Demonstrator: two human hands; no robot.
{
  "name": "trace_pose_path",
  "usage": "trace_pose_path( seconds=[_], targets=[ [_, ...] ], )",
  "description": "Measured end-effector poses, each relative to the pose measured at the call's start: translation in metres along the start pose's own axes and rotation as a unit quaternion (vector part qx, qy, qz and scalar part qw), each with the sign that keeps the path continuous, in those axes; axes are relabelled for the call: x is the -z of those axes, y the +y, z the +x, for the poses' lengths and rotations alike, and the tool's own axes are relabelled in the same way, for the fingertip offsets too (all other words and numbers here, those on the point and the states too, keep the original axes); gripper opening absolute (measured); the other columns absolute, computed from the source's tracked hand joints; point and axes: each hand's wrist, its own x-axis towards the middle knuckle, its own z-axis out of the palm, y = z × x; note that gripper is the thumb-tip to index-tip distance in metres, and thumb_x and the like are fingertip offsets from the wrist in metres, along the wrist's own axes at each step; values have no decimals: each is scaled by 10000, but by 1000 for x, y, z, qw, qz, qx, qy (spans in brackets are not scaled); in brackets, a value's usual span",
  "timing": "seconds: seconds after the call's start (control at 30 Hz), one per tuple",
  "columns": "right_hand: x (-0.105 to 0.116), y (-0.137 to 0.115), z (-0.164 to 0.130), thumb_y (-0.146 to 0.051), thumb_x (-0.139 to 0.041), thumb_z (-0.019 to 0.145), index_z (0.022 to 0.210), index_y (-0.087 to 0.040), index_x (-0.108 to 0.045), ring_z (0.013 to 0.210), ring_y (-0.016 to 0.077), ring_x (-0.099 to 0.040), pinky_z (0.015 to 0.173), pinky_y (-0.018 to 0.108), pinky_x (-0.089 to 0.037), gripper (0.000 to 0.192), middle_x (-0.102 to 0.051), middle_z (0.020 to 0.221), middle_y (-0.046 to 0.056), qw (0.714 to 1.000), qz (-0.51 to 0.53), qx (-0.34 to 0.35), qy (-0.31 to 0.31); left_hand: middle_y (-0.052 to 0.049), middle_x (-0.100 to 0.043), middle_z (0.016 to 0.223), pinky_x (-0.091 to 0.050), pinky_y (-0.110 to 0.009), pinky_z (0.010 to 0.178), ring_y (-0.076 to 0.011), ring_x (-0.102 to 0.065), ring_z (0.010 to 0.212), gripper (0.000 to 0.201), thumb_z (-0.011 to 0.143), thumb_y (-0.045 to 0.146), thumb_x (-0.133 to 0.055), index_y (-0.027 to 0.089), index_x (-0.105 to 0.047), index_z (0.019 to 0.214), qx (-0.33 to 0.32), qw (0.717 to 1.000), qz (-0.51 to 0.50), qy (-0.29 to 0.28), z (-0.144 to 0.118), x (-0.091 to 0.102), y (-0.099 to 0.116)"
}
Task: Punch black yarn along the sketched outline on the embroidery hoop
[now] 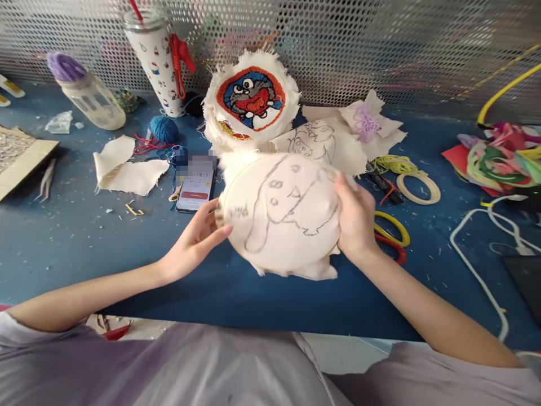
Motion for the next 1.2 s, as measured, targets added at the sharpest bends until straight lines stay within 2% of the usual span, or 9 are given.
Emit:
trace_pose_path(
  seconds=[0.13,0.27,0.33,0.47,0.57,0.67,0.7,0.87,1.2],
  targets=[
    [9,7,-31,-502,-457,923,1095,-285,-649,1022,284,-683,740,422,-565,337,-721,1107,79,996,-68,30,42,-75,-581,1117,-508,-299,914,-153,-584,1000,558,897,222,-605,212,-346,1392,-52,996,66,8,-3,8,-13],
    [42,4,-49,-464,-543,887,589,-233,-568,466,190,-565,436,313,-404,378,-559,452,-3,954,-285,51,-82,-72,-594,1058,-509,-253,803,-144,-577,937,465,934,276,-556,199,-418,1371,-48,991,113,46,-1,19,-19],
    [58,-2,-46,-392,-520,909,491,-228,-474,366,139,-435,430,307,-353,451,-425,354,-17,900,-402,146,-83,-69,-602,1026,-502,-257,792,-146,-578,913,441,948,302,-528,191,-447,1367,-35,990,126,43,0,21,-18],
    [61,-14,-36,-201,-578,868,944,-208,-655,522,163,-600,532,300,-480,109,-705,689,54,811,-443,377,55,-65,-614,986,-486,-261,744,-147,-568,853,458,958,337,-502,187,-455,1387,-24,982,184,43,4,16,-18],
    [34,-16,-46,-248,-510,912,1274,-150,-549,1089,236,-657,878,362,-554,376,-696,1169,144,797,-326,454,-228,-63,-604,969,-451,-237,642,-127,-531,764,448,966,345,-478,183,-464,1384,-29,970,230,70,5,5,-19],
    [2,-9,-56,-393,-422,972,1361,-203,-505,1383,204,-434,1123,395,-410,441,-569,1412,46,656,-256,536,-467,-40,-580,899,-366,-211,517,-82,-422,603,439,973,340,-465,190,-462,1385,-34,963,255,79,4,-4,-21],
    [-5,-5,-55,-403,-403,978,1381,-225,-487,1390,196,-425,1151,415,-374,448,-529,1454,25,642,-258,540,-479,-29,-569,865,-338,-207,490,-72,-375,563,435,973,337,-465,191,-464,1382,-35,962,261,78,4,-6,-23],
    [-8,13,-9,-256,-454,954,1492,-168,-321,1456,296,-309,1196,581,-241,561,-410,1526,137,787,-412,390,-244,-3,-528,766,-287,-201,439,-60,-287,508,428,964,319,-477,164,-474,1363,-30,959,273,65,2,-8,-25],
    [21,16,64,-253,-570,890,1208,-175,-622,1184,291,-582,1039,507,-471,332,-647,1232,139,848,-382,305,-207,-29,-537,919,-277,-180,425,-33,-319,513,423,944,314,-514,176,-477,1342,10,969,246,10,4,-9,-21]
  ],
)
